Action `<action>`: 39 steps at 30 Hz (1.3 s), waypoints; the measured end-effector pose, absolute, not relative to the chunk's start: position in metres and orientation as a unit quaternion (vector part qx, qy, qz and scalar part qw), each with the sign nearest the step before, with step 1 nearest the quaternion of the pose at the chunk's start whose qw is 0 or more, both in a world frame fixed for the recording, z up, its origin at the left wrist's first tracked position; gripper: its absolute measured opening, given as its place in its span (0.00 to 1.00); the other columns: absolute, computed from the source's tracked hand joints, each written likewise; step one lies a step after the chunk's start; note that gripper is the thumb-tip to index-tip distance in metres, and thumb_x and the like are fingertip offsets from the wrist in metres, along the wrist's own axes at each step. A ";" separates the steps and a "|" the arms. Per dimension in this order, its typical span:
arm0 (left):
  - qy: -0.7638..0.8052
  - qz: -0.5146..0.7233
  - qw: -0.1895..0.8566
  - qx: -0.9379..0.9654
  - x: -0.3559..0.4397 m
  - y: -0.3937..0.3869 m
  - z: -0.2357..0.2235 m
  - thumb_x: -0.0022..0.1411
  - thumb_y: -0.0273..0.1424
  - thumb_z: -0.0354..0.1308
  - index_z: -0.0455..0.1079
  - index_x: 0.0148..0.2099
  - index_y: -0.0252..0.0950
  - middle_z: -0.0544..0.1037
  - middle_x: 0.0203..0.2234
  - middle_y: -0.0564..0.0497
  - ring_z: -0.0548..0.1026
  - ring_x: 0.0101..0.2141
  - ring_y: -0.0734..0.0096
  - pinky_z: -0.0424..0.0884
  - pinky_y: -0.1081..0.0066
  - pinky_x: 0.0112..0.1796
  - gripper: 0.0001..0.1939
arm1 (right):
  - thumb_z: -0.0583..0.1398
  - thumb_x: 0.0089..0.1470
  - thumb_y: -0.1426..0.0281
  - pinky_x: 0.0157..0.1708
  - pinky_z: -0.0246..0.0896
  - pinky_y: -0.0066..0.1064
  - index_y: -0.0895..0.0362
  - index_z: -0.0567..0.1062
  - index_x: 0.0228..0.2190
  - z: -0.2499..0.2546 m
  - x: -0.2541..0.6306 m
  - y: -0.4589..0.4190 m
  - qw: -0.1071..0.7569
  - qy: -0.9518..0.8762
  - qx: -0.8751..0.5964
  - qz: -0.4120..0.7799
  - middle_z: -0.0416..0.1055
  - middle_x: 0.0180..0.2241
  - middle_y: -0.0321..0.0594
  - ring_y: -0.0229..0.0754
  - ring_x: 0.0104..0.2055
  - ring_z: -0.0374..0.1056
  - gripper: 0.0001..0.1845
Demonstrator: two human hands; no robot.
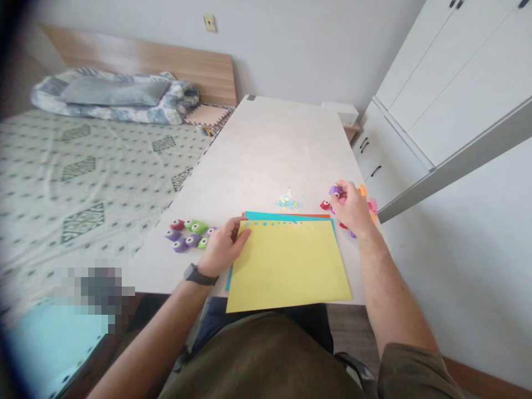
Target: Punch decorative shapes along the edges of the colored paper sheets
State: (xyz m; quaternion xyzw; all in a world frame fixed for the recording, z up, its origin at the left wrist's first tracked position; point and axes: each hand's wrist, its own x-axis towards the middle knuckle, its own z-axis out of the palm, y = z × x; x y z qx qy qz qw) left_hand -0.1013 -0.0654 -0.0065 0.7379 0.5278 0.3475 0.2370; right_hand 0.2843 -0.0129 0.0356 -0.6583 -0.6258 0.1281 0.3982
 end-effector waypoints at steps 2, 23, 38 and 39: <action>0.529 0.350 0.241 0.735 -0.102 -0.065 -0.008 0.70 0.35 0.55 0.68 0.57 0.36 0.71 0.26 0.56 0.70 0.25 0.73 0.63 0.72 0.28 0.16 | 0.61 0.58 0.63 0.52 0.69 0.43 0.53 0.72 0.55 0.039 0.290 -0.006 0.347 -0.637 -0.686 0.065 0.78 0.49 0.47 0.49 0.47 0.75 0.23; 0.527 0.347 0.252 0.734 -0.104 -0.064 -0.011 0.70 0.35 0.56 0.68 0.58 0.37 0.71 0.28 0.56 0.70 0.25 0.73 0.62 0.71 0.29 0.17 | 0.57 0.63 0.67 0.47 0.57 0.44 0.54 0.82 0.39 0.042 0.277 0.049 -0.088 -0.738 -0.668 -0.039 0.80 0.42 0.52 0.55 0.51 0.68 0.13; 0.520 0.359 0.252 0.733 -0.104 -0.065 -0.010 0.69 0.34 0.55 0.69 0.57 0.37 0.71 0.27 0.56 0.70 0.26 0.71 0.63 0.71 0.29 0.16 | 0.62 0.57 0.57 0.53 0.55 0.42 0.53 0.81 0.44 0.038 0.290 0.034 -0.078 -0.756 -0.649 -0.042 0.79 0.48 0.48 0.55 0.55 0.66 0.18; 0.520 0.359 0.253 0.732 -0.104 -0.065 -0.010 0.69 0.34 0.55 0.69 0.57 0.37 0.71 0.27 0.56 0.70 0.26 0.71 0.63 0.71 0.29 0.16 | 0.61 0.57 0.58 0.54 0.55 0.43 0.53 0.81 0.45 0.037 0.291 0.033 -0.078 -0.755 -0.650 -0.045 0.79 0.49 0.48 0.56 0.56 0.65 0.18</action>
